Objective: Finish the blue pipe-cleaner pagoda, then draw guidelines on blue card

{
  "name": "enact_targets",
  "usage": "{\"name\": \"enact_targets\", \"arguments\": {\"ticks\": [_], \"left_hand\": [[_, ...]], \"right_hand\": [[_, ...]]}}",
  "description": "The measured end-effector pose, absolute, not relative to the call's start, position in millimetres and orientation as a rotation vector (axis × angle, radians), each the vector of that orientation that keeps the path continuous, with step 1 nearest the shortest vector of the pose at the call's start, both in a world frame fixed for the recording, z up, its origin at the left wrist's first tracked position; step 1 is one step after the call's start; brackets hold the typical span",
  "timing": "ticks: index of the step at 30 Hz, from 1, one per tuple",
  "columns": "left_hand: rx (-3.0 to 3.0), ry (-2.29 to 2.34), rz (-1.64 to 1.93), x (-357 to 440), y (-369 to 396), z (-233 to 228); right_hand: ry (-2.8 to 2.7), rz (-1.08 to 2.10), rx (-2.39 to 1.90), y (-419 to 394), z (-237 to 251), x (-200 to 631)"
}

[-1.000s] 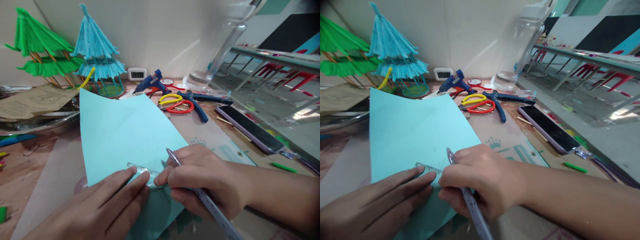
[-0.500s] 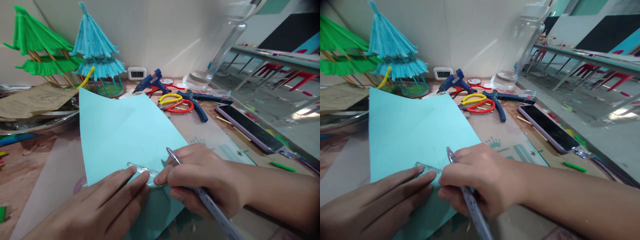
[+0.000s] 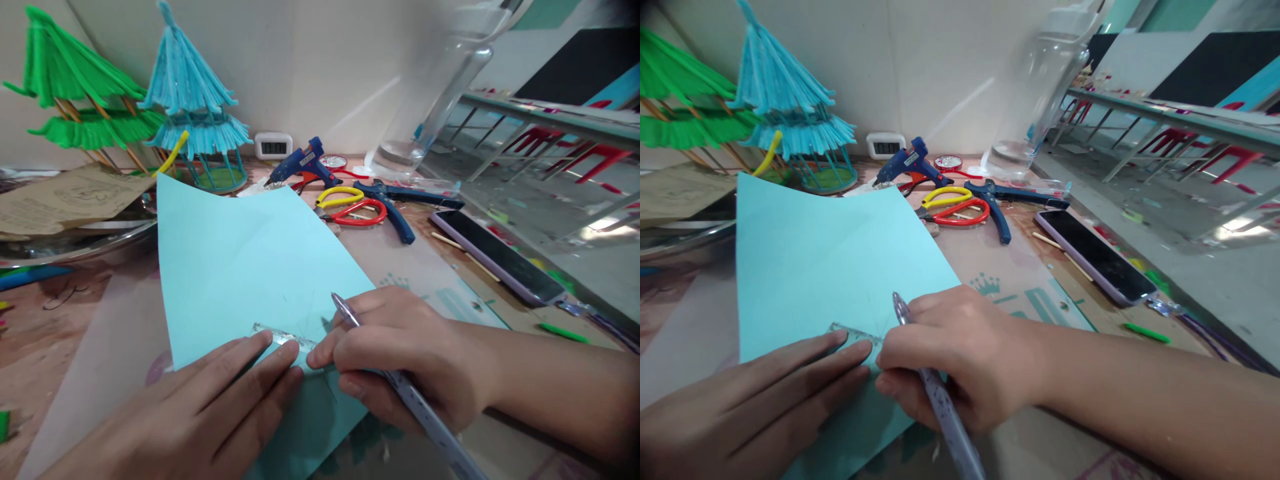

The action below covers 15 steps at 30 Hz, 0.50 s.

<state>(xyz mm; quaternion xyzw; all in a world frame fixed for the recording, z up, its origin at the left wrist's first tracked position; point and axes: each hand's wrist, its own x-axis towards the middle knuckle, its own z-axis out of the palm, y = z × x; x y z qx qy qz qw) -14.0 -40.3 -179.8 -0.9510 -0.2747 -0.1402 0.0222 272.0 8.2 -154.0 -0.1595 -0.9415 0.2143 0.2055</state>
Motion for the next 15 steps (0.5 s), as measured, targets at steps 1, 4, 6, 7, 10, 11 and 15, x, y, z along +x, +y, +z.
{"name": "enact_targets", "arguments": {"ticks": [1, 4, 6, 7, 10, 11, 15], "left_hand": [[-2.938, -0.825, -0.432, -14.5, -40.1, -180.2], [-2.942, -0.756, -0.396, -14.9, -39.3, -181.2], [-2.953, -0.752, -0.373, -14.7, -39.0, -182.2], [-2.957, -0.753, -0.368, -14.7, -39.1, -182.9], [-2.952, -0.778, -0.372, -15.3, -40.2, -185.0], [-2.948, -0.786, -0.373, -15.7, -40.8, -185.7], [-2.915, -0.798, -0.358, -16.5, -43.3, -187.9]], "right_hand": [[-2.616, 0.599, -0.448, 8.2, -154.1, 272.0], [-2.600, 0.604, -0.443, 8.1, -154.2, 272.1], [-2.601, 0.602, -0.435, 8.0, -154.2, 272.1], [-2.602, 0.599, -0.434, 8.0, -154.2, 272.1], [-2.620, 0.590, -0.443, 8.0, -154.0, 272.0], [-2.626, 0.589, -0.446, 8.0, -153.9, 272.0], [-2.647, 0.593, -0.462, 8.0, -153.3, 271.8]]}}
